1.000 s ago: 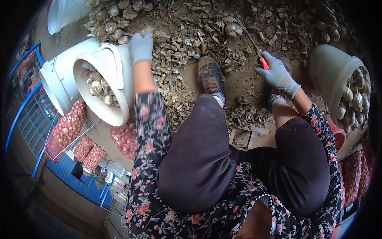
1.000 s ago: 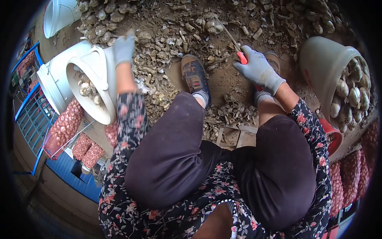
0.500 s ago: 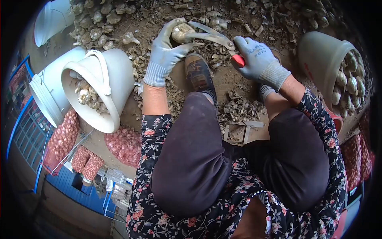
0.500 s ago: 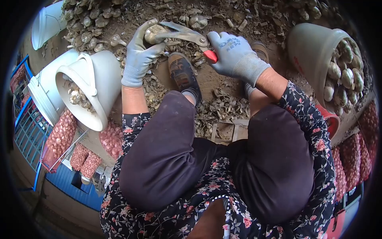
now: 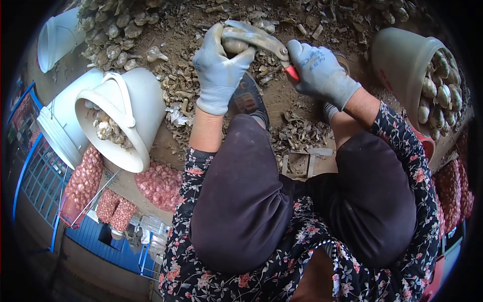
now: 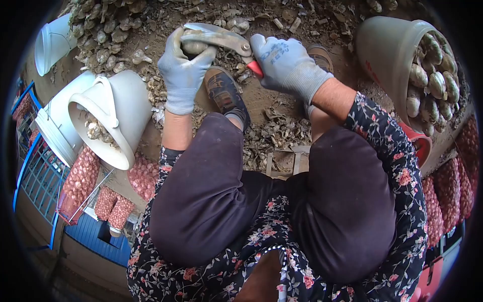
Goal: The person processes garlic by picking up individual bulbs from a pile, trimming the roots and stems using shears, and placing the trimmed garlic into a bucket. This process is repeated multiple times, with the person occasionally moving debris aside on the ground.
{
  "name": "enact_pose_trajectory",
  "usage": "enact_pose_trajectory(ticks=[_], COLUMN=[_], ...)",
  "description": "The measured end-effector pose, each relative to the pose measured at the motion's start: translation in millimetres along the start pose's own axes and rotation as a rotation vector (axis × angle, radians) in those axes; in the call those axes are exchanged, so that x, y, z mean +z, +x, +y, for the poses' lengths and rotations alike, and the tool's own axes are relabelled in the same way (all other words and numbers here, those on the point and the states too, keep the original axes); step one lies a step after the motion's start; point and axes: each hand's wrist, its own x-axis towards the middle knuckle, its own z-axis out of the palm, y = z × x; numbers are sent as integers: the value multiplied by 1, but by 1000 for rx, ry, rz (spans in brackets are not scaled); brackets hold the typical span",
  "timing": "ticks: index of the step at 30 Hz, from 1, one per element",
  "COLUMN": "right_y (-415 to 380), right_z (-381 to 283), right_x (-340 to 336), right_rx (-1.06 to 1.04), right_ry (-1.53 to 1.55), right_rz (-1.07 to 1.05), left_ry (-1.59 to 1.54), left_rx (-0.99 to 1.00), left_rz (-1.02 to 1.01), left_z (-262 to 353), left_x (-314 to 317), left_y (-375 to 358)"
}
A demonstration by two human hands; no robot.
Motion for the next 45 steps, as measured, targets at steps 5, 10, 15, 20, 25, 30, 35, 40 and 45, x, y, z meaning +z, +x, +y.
enact_pose_trajectory(ticks=[5,10,15,20,25,30,35,40,45], right_y=[-7,-14,-8,-26,-24,-2,-18,-27,-31], right_z=[18,16,10,23,15,5,36,57,52], right_x=[10,1,-10,2,8,12,12,33,18], right_rx=[104,2,112,94,104,54,304,418,407], right_ry=[191,3,105,457,622,571,617,482,319], right_rz=[45,223,-72,-8,-122,-65,34,-160,-364], left_ry=[-266,-20,-5,-1093,-1350,-1131,-1379,-883,371], left_rx=[-95,42,77,-368,-437,-433,-411,-604,-264], left_rz=[-94,-71,-36,-17,17,-116,78,-317,-478], left_z=[-15,-30,-12,-20,-20,-15,-57,-70,-40], left_x=[9,15,11,20,24,24,6,21,72], left_y=[7,3,3,1,-2,-8,-8,14,40])
